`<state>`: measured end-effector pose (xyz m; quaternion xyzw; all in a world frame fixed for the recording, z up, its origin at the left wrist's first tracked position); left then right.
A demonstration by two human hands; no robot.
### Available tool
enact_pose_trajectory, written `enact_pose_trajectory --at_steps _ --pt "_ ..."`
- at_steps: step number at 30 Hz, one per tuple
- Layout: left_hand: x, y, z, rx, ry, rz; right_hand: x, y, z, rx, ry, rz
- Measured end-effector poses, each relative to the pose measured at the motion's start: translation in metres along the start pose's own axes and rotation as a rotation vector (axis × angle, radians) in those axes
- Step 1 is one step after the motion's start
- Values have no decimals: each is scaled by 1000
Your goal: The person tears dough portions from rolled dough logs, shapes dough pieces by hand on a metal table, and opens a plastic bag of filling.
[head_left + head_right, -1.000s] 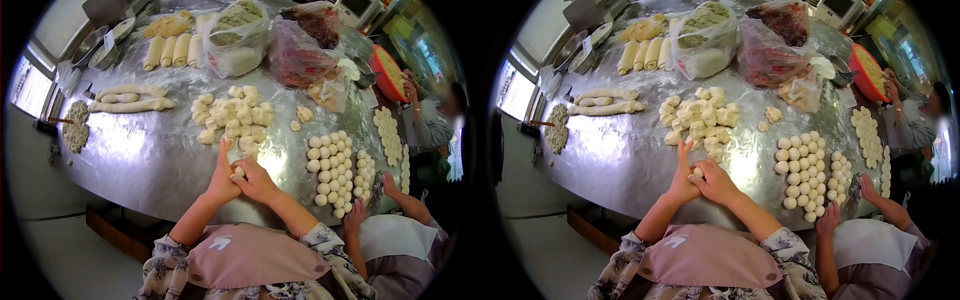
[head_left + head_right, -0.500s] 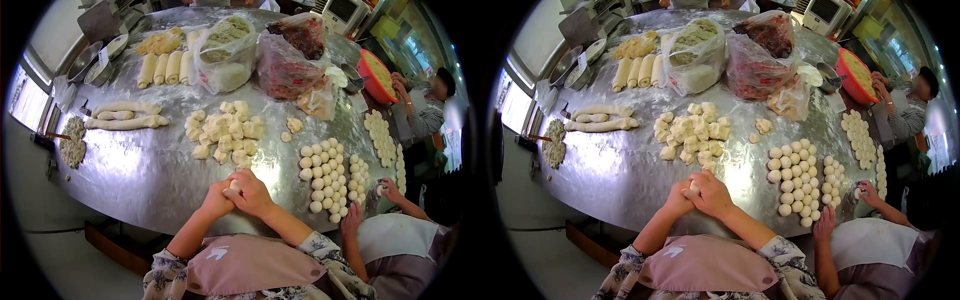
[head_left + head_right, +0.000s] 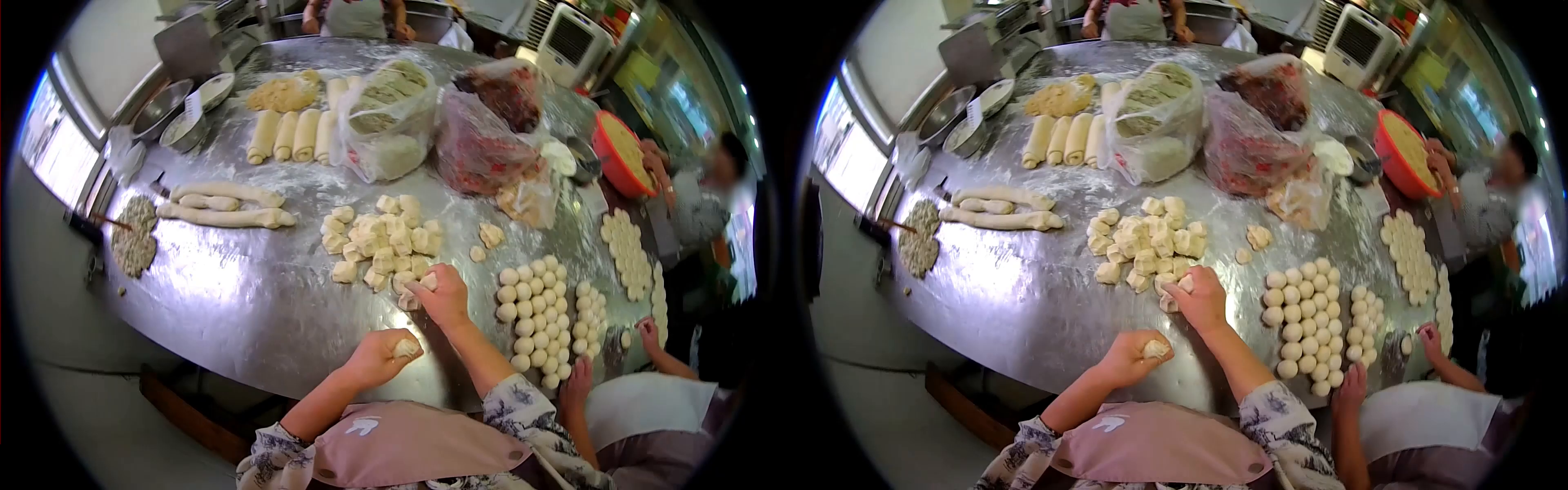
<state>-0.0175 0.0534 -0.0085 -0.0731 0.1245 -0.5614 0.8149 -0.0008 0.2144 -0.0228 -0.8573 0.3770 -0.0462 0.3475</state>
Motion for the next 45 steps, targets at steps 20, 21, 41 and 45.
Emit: enact_pose_trajectory --at_steps 20,21,41,45 --pt "14 -12 -70 -48 -193 236 59 13 -56 -235 -70 -241" --pt "13 -14 -63 21 -227 278 58 11 -55 -234 -58 -215" --pt "33 -2 1 329 -167 -34 4 29 -29 14 -80 -45" --pt "28 -20 -25 48 -237 121 1 20 -75 -98 -294 -159"
Point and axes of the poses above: each hand's wrist, its own x-axis away from the middle knuckle, its own y-axis out of the palm, z = x × y, the point moved 8 cm from there along -x, towards the middle knuckle, and after that the axes turned 11 degrees about y, right-handed, at the moved point
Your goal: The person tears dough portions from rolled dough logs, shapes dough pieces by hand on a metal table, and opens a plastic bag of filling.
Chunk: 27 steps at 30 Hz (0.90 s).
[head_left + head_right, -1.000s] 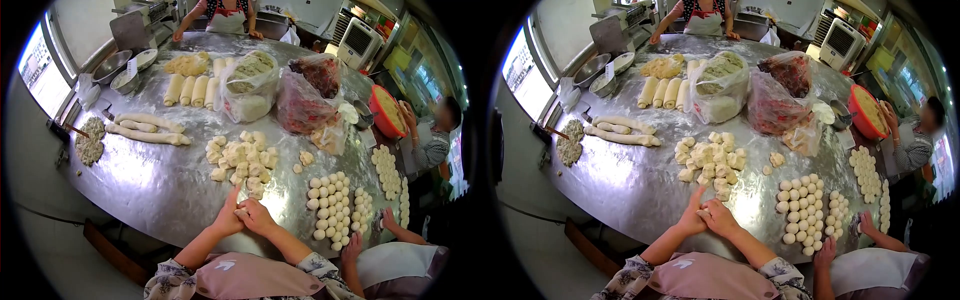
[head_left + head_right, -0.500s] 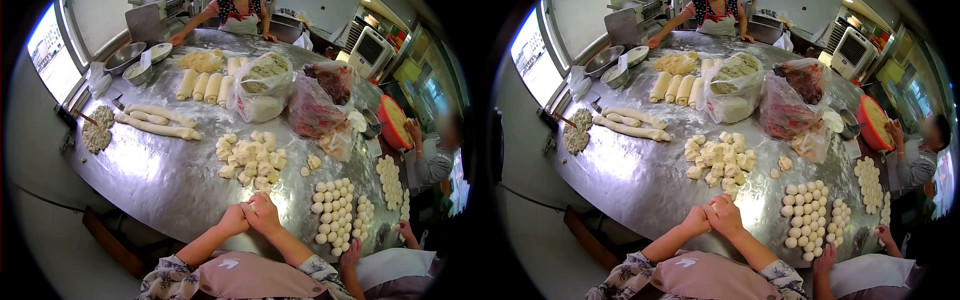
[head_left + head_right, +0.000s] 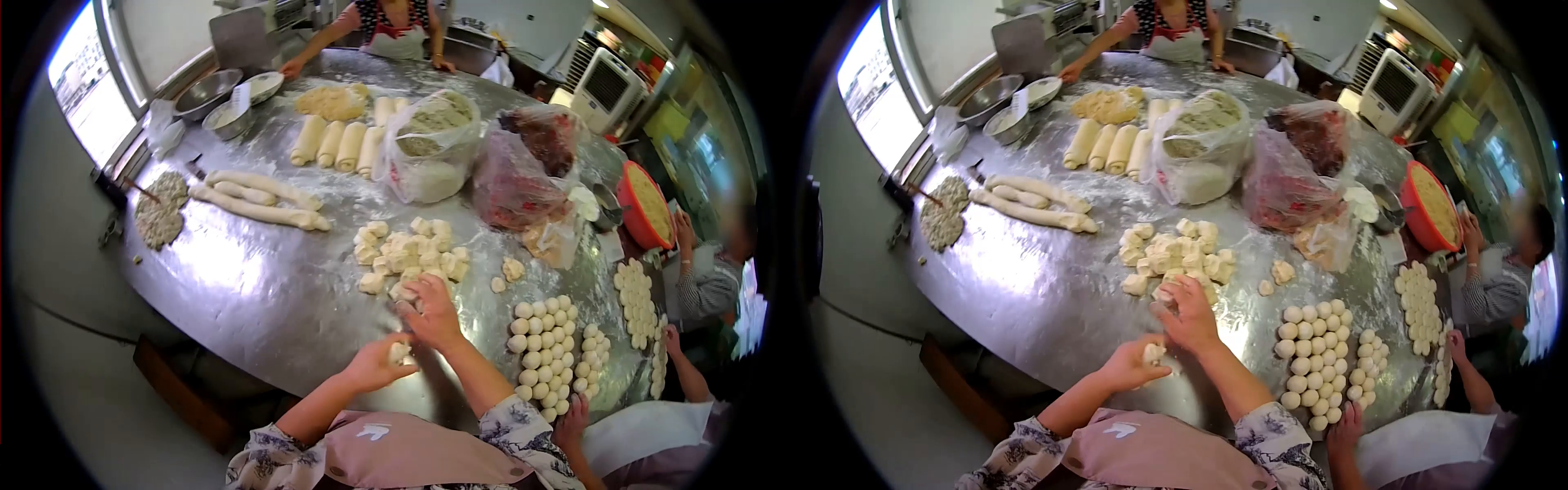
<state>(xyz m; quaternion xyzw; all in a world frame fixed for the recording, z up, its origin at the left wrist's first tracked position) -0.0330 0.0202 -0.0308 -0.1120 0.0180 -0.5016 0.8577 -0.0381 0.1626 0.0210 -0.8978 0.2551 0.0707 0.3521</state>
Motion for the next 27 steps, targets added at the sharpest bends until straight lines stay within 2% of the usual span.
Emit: enact_pose_trajectory --at_steps 1,4,5,6,8,10,13,16,21,24,27 --pt "-1 -8 4 -108 29 67 1 4 3 44 86 -91" --pt "-3 -14 3 -56 -32 61 18 7 -5 25 44 -81" --pt "-3 -18 -1 -102 30 119 29 18 -2 -118 209 -254" --pt "-7 -18 -13 -148 100 168 40 22 -13 -120 98 -276" --pt "-11 -17 -12 -162 199 229 66 43 -12 -222 222 -441" --pt "-11 -18 -7 -106 245 271 71 38 -8 -205 221 -356" --pt "-4 -17 10 -376 393 341 67 25 -9 -191 207 -207" --pt "-4 -9 7 -141 109 200 62 12 -16 -196 173 -94" --pt "-1 -12 3 -193 60 307 63 4 -27 -155 124 -14" --pt "2 -11 3 -187 16 322 70 1 -15 -176 229 46" --pt "3 -8 4 -164 25 331 69 1 -13 -155 170 56"
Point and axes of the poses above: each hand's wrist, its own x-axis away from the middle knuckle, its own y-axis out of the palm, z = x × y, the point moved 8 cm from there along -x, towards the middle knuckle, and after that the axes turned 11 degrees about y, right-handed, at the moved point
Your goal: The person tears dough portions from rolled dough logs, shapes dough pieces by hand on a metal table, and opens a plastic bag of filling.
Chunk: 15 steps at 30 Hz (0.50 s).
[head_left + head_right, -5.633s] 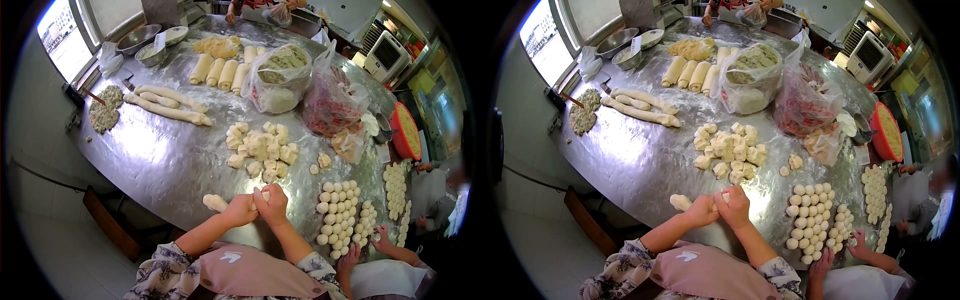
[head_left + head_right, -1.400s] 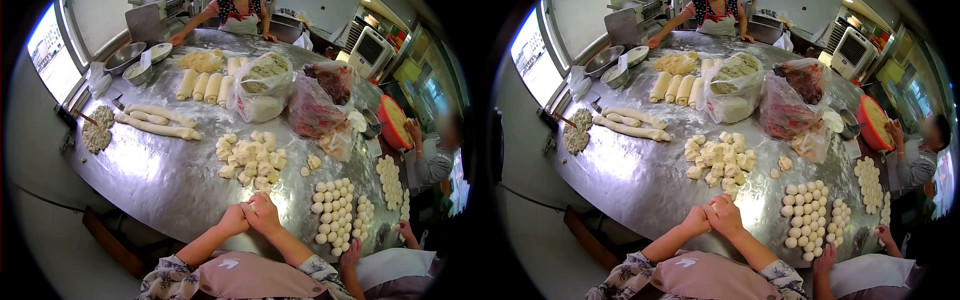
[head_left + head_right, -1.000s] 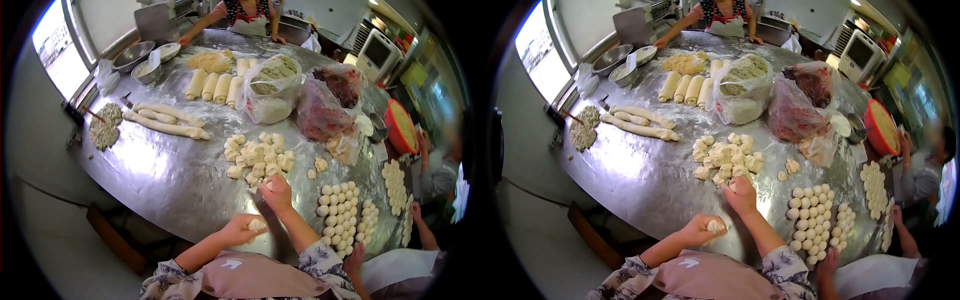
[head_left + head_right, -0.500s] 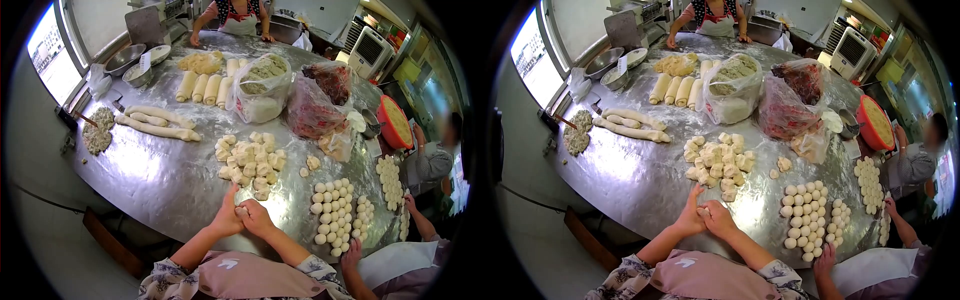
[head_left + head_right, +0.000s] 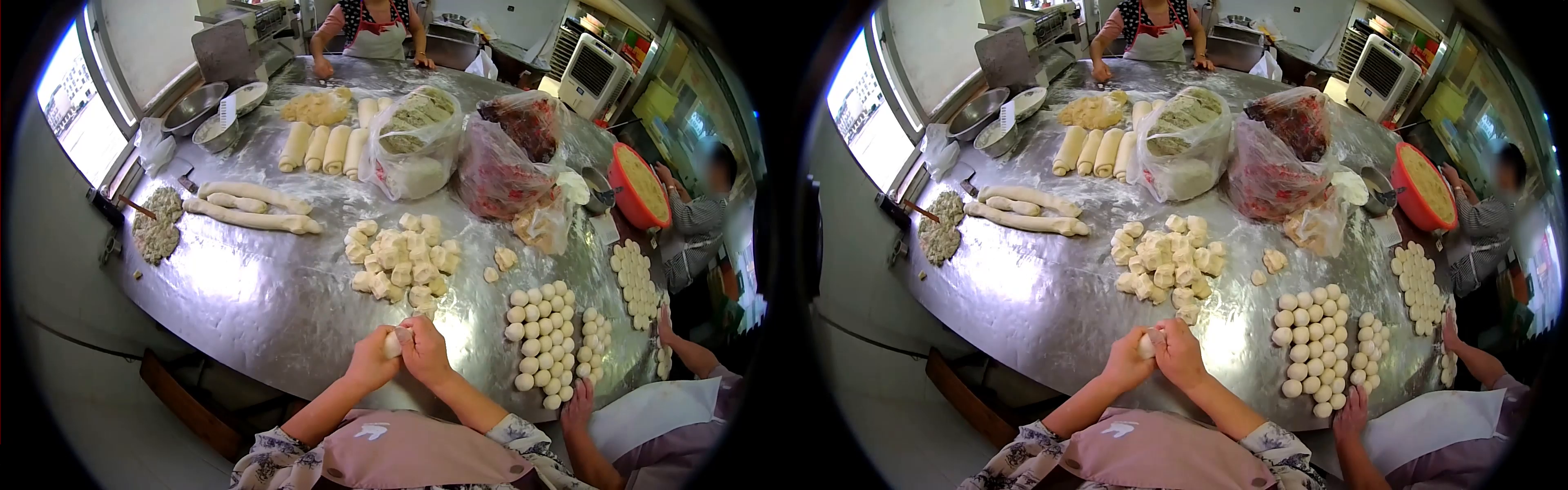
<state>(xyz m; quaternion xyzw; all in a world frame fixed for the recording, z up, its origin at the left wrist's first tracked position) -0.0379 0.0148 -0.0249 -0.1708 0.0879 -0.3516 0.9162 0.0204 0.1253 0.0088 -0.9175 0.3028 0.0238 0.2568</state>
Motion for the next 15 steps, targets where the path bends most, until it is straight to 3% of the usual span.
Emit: enact_pose_trajectory --at_steps 3,7,10,15 --pt "-4 3 -6 33 82 -3 -2 -1 -28 29 -205 -68" --pt "-5 7 -1 -111 39 -110 3 3 -16 81 -103 -94" --pt "-5 11 3 -22 122 -155 5 2 -13 104 -101 -53" --pt "-4 9 -6 18 115 -73 3 1 -20 96 -95 -71"
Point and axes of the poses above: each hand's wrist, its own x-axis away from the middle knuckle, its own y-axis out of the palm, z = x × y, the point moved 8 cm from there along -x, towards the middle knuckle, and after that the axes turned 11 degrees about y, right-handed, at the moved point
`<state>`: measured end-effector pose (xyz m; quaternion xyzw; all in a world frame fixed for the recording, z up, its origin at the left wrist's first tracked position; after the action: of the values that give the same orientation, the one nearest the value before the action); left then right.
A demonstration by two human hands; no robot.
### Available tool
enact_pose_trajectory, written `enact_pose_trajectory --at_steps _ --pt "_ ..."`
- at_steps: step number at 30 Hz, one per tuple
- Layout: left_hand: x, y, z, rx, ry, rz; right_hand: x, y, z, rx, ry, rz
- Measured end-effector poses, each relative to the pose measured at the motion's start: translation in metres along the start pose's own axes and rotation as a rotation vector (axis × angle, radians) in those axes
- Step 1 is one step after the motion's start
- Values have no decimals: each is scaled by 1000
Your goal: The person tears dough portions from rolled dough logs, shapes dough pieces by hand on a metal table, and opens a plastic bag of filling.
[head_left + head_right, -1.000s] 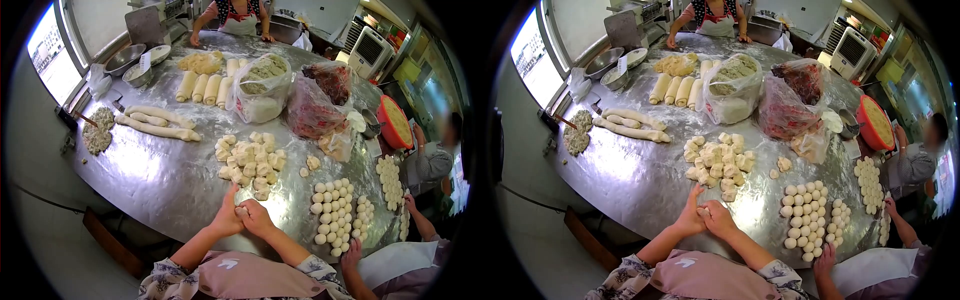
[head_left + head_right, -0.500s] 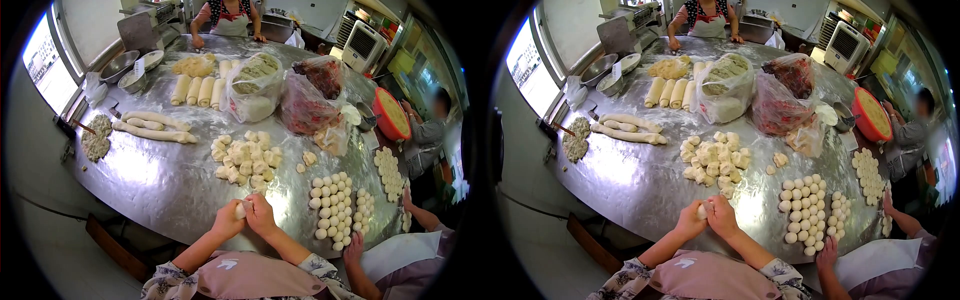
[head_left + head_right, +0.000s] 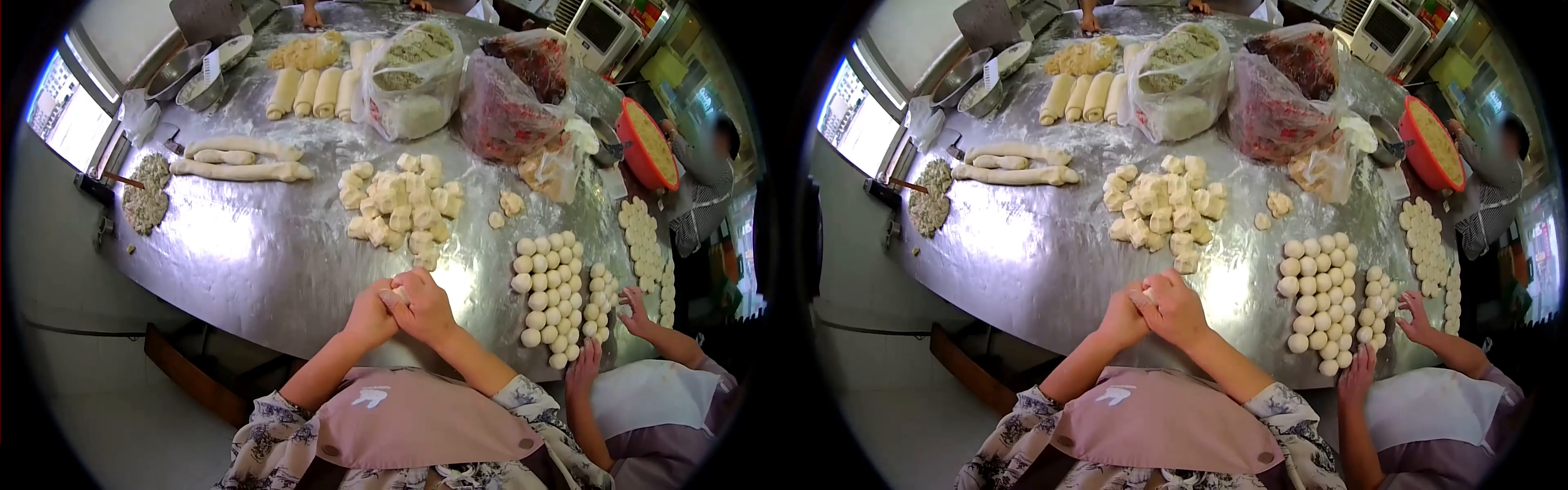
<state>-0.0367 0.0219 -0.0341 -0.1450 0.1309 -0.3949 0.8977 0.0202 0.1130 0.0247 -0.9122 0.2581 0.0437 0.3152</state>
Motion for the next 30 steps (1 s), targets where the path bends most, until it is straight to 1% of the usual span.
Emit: enact_pose_trajectory --at_steps 2,5,8,10,14,16,17,18,19,20,21,23,24,26,27,29,30 --pt "0 -5 8 -31 -21 38 0 -1 1 -8 8 -10" --pt "-3 -4 12 27 -45 44 0 2 3 -16 5 12" --pt "0 3 -3 91 -74 -72 1 3 7 -30 16 52" --pt "-1 3 -1 101 -70 -115 1 4 7 -55 8 76" --pt "5 2 -19 68 -83 -153 -2 8 19 -16 -47 138" --pt "7 2 -14 156 -148 -162 -11 7 25 58 -100 163" --pt "7 1 -9 200 -181 -165 -19 3 32 44 -76 181" --pt "6 0 8 220 -92 -202 -26 9 55 172 -44 210" --pt "8 -3 26 236 -5 -238 -37 3 77 189 96 213" --pt "11 -4 37 256 73 -264 -47 -1 97 194 201 152" --pt "8 -9 28 159 53 -206 -58 -13 76 239 149 149" --pt "3 -18 4 83 -53 -127 -69 -12 58 220 98 55" --pt "5 -22 -6 42 -110 -108 -70 -15 52 251 51 127" --pt "3 -31 -2 63 -57 -45 -70 -16 38 306 -55 265" --pt "1 -35 2 72 -22 -5 -67 -9 34 240 -26 161" --pt "1 -35 -1 41 -93 9 -51 -2 20 118 28 -25" --pt "-1 -35 -2 26 -120 10 -38 13 19 -97 159 -210"
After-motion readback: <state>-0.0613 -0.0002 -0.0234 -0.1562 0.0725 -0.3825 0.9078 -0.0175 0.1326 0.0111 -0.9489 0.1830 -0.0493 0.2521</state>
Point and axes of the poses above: each hand's wrist, its own x-axis away from the middle knuckle, its own y-axis out of the palm, z = x × y, the point moved 8 cm from there along -x, towards the middle knuckle, and after that the axes turned 11 degrees about y, right-handed, at the moved point
